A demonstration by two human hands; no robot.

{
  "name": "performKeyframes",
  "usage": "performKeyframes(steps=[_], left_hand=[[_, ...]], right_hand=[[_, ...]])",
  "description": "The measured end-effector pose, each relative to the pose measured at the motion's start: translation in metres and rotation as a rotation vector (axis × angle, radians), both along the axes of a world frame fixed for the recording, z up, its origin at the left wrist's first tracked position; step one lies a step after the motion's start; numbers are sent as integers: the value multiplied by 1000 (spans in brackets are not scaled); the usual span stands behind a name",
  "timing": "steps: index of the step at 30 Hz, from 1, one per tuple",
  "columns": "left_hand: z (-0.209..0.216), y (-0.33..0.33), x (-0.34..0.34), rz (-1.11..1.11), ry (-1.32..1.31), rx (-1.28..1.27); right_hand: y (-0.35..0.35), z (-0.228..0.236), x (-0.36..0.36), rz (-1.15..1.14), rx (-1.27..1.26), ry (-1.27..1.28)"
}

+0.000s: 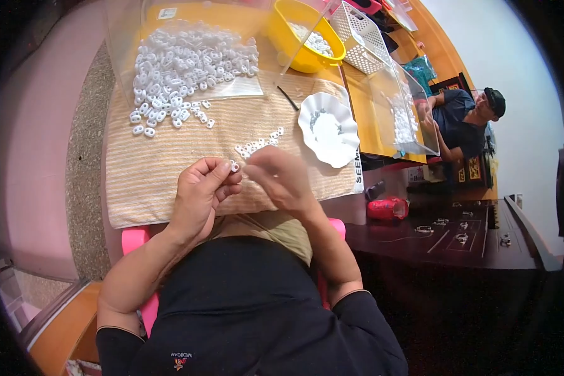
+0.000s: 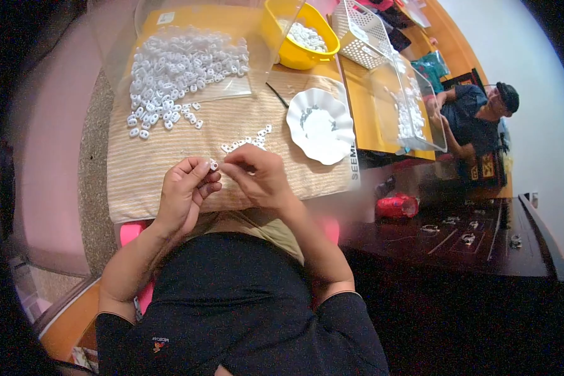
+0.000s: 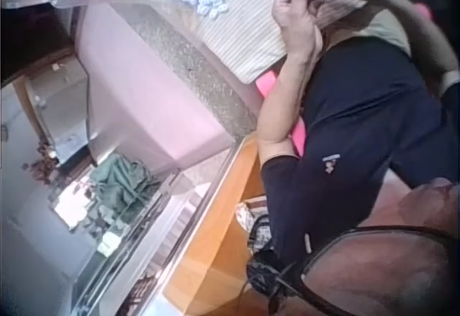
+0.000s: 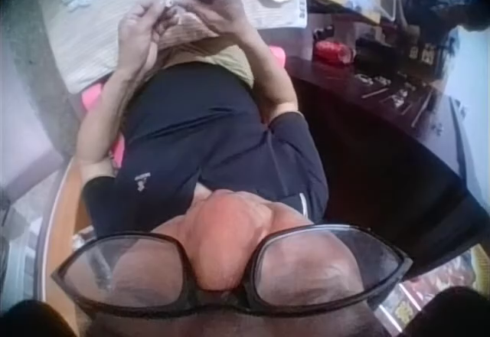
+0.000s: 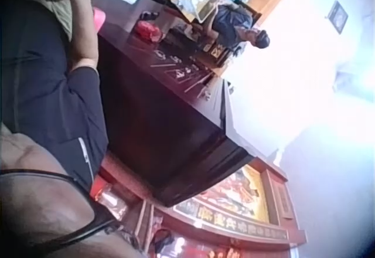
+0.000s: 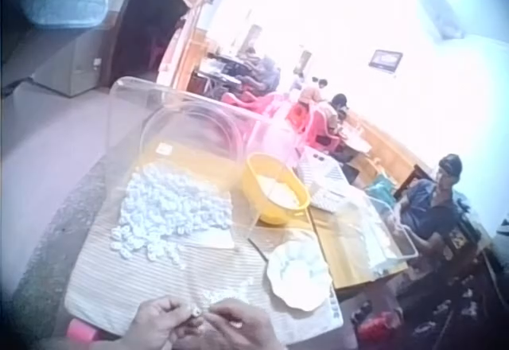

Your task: Manually inspecting and sorting small white plastic components on a workbench.

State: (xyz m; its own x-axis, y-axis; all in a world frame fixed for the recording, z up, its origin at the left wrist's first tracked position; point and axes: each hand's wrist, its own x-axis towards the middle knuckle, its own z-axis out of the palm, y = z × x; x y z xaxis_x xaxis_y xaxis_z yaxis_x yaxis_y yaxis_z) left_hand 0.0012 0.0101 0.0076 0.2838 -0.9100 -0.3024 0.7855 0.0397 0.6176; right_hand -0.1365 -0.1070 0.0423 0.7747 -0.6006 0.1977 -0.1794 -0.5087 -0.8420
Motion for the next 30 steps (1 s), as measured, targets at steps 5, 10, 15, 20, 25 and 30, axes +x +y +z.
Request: performKeyframes(steps=[5, 10, 15, 20, 25, 30], left_hand=[[0, 2, 0, -17, 2, -31], [-1, 2, -3, -37, -6, -10], [1, 2, -4, -60, -12, 7], [-2, 2, -6, -73, -4, 14], [-2, 2, -6, -87, -9, 25], [-2, 2, -5, -90, -16, 30]], right_hand=[[-50, 3, -40, -211, -166, 30], [-109, -2, -75, -362, -279, 233], [-123, -6, -79, -335, -338, 476], [-128, -2, -67, -323, -384, 505], [-131, 0, -56, -322, -428, 565], [-133, 3, -50, -288, -432, 633]])
